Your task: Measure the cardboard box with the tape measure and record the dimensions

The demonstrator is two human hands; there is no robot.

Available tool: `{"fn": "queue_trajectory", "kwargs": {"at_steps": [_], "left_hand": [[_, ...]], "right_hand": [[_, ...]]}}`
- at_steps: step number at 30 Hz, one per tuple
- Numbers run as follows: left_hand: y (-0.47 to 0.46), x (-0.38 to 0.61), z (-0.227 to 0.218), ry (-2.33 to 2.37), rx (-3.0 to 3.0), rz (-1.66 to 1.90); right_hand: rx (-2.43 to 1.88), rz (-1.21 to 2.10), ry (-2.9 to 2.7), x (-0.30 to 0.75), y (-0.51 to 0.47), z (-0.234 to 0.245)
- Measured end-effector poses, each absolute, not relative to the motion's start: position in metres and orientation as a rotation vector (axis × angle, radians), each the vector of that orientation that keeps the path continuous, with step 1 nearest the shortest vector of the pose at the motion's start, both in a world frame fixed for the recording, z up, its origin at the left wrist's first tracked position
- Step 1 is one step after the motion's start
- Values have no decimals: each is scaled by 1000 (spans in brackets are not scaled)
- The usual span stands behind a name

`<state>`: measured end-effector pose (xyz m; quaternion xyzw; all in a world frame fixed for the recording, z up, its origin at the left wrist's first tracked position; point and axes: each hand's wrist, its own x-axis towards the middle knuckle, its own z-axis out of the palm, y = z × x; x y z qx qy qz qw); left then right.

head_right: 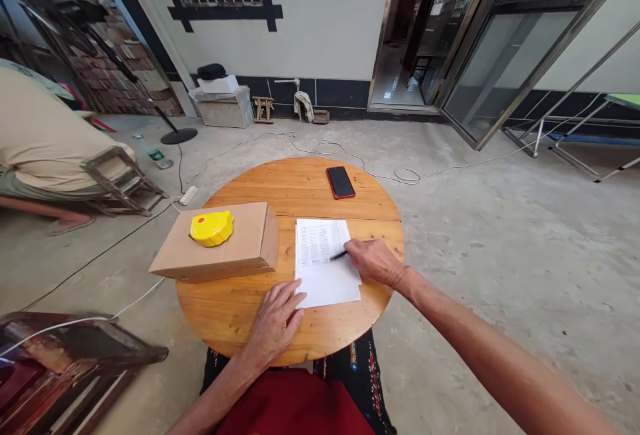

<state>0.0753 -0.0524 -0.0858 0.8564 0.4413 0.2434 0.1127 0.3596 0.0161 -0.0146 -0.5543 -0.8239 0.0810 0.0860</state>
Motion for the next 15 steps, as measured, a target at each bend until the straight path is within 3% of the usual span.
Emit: {"fn": "queue_trajectory", "kwargs": {"at_steps": [3,6,15], "left_hand": [[-54,73,-88,1298,2511,751],[-54,75,-85,1343,2490,848],[-52,97,-71,1296,2468,978]], "right_hand": [[-1782,220,-1919,379,3,-2],[-1600,448,-1378,390,-18,11],[-1395,819,-860,364,-62,-20]]}}
